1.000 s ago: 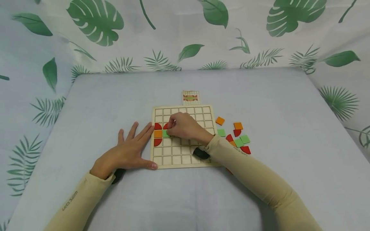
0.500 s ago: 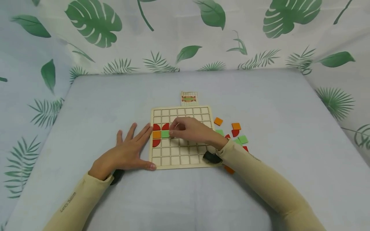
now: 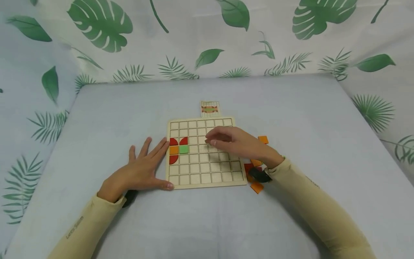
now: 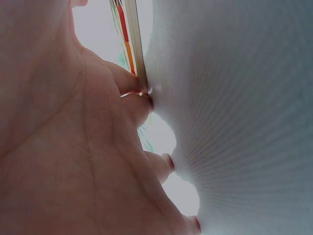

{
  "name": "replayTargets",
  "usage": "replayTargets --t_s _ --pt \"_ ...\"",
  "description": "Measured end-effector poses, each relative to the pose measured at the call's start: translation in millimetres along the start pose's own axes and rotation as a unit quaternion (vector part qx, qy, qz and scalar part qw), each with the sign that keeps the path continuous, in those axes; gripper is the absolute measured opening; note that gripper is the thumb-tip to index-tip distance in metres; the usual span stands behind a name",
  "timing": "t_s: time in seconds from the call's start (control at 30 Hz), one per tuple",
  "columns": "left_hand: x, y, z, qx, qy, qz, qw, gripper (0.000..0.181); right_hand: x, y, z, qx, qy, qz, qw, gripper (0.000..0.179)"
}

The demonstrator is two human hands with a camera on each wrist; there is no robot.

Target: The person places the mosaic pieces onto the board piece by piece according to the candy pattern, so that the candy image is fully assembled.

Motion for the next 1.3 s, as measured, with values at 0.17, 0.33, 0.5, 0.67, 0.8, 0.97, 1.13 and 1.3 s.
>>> replayTargets --t_s 0.17,0.33,0.5,0.67,0.8,0.97,1.13,1.3 --pt "3.4 1.0 -4.4 0.005 0.005 0.008 0.9999 0.138 -6.8 22.7 32.3 -0.029 0.022 -0.011 0.9993 0.032" --pt "2.8 1.4 -5.0 0.004 0.009 0.002 0.9999 0.138 -19.6 49.5 63.4 -0.060 0.080 -0.053 0.9936 0.034" --pt "3.2 2.0 -4.3 0.004 0.012 -0.003 0.9999 0.137 -25.3 73.0 86.2 -0.076 0.146 -0.069 0.9839 0.031" --pt "3.5 1.7 -3.5 0.004 0.012 -0.003 0.9999 0.138 -28.6 88.1 96.5 -0.065 0.196 -0.048 0.9773 0.028" --pt "3.2 1.3 -2.1 0.005 0.011 -0.001 0.9999 0.137 -41.2 95.0 97.6 -0.045 0.210 -0.065 0.9745 0.031" --pt "1.7 0.3 -1.9 0.005 0.010 -0.005 0.9999 0.137 -54.1 97.4 92.8 -0.022 0.217 -0.080 0.9726 0.031" --pt "2.4 -0.7 -2.4 0.005 0.005 -0.004 1.0000 0.137 -56.0 95.5 89.4 -0.022 0.231 -0.066 0.9705 0.027" --pt "1.8 -0.9 -1.5 0.004 0.002 -0.003 1.0000 0.137 -53.9 92.3 88.1 -0.028 0.236 -0.058 0.9695 0.019"
Point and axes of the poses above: each hand's wrist, its own y-axis away from the middle knuckle, its own z-axis out of the back of the hand, x = y × z, the point moved 9 cm from there along -y, towards the middle knuckle, and after that the axes turned 10 degrees about z, right-handed, at the moved point
